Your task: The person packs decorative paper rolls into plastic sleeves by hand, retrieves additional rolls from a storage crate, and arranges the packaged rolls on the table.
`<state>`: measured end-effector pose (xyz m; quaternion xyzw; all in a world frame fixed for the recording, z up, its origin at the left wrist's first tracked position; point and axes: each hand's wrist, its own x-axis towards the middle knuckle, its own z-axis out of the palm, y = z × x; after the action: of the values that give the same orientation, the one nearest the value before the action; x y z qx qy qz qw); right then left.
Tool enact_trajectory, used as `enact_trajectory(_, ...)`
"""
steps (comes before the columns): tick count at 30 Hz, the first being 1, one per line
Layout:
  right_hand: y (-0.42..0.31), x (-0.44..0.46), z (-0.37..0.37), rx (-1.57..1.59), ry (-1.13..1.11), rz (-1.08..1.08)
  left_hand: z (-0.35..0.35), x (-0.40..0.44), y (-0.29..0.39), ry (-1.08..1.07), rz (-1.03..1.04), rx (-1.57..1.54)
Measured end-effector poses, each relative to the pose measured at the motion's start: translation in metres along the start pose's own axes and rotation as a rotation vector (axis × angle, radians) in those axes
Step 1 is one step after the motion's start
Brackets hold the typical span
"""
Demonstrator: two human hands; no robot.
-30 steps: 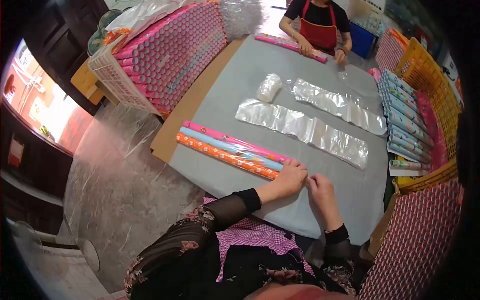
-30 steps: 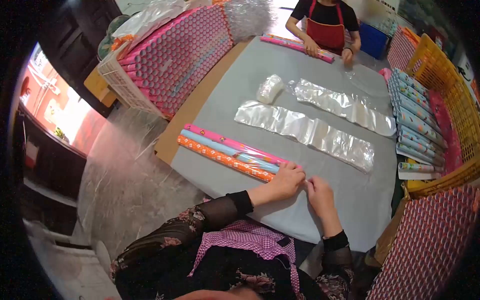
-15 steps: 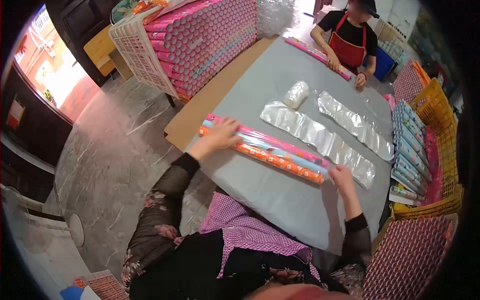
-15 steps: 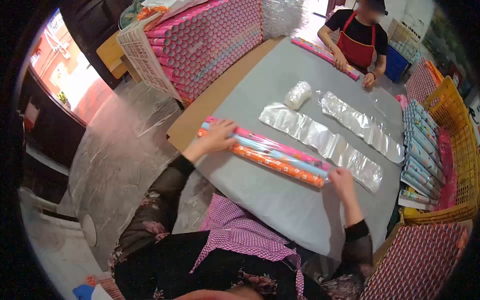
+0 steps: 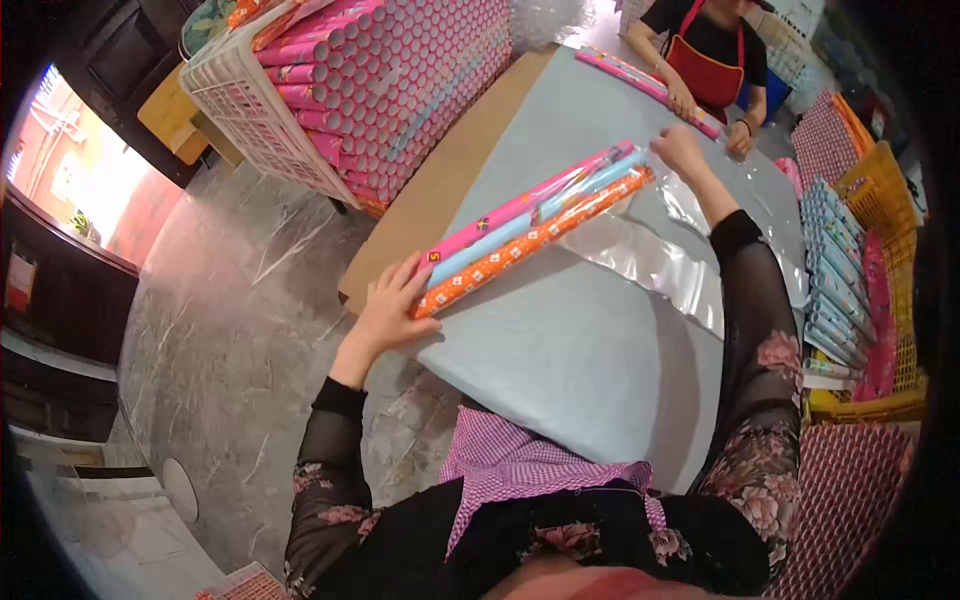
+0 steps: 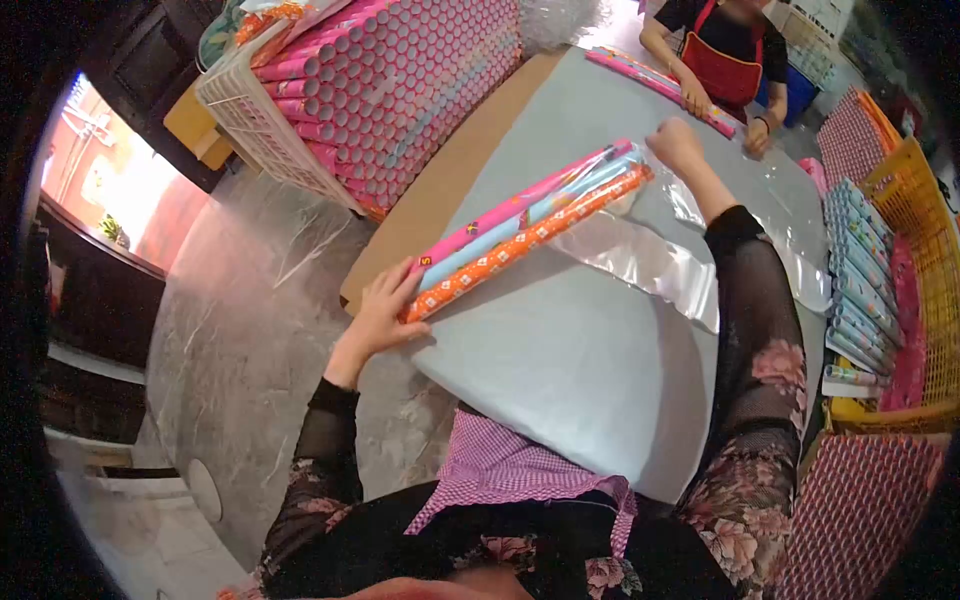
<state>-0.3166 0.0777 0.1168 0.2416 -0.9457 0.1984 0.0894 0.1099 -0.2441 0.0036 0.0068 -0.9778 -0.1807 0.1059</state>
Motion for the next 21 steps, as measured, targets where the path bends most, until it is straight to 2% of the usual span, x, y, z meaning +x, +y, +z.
enact_trajectory(5,-0.023,0.072,0.061,0.025,-0.003,-0.050,0.012,0.005,-0.015,0.072,0.031,0.027)
enact_trajectory(7,-0.021,0.101,0.093,0.089,0.041,-0.023,0.016,0.004,0.000,0.091,-0.103,0.045)
enact_trajectory(9,-0.024,0.119,0.117,-0.022,-0.068,-0.088,0.020,0.014,0.015,0.071,-0.129,0.059)
enact_trajectory(12,-0.029,0.135,0.152,0.094,-0.038,0.066,0.032,0.032,0.030,0.125,-0.176,0.112)
enact_trajectory(14,-0.023,0.152,0.168,0.045,-0.058,-0.037,0.040,0.046,0.039,0.123,-0.191,0.094)
enact_trajectory(16,-0.017,0.166,0.183,0.107,-0.081,0.014,0.048,0.062,0.042,0.133,-0.194,0.071)
enact_trajectory(18,-0.013,0.171,0.193,0.168,-0.104,0.065,0.049,0.080,0.050,0.087,-0.195,0.062)
enact_trajectory(21,-0.019,0.173,0.198,0.190,-0.019,0.011,0.045,0.102,0.055,-0.009,-0.162,0.032)
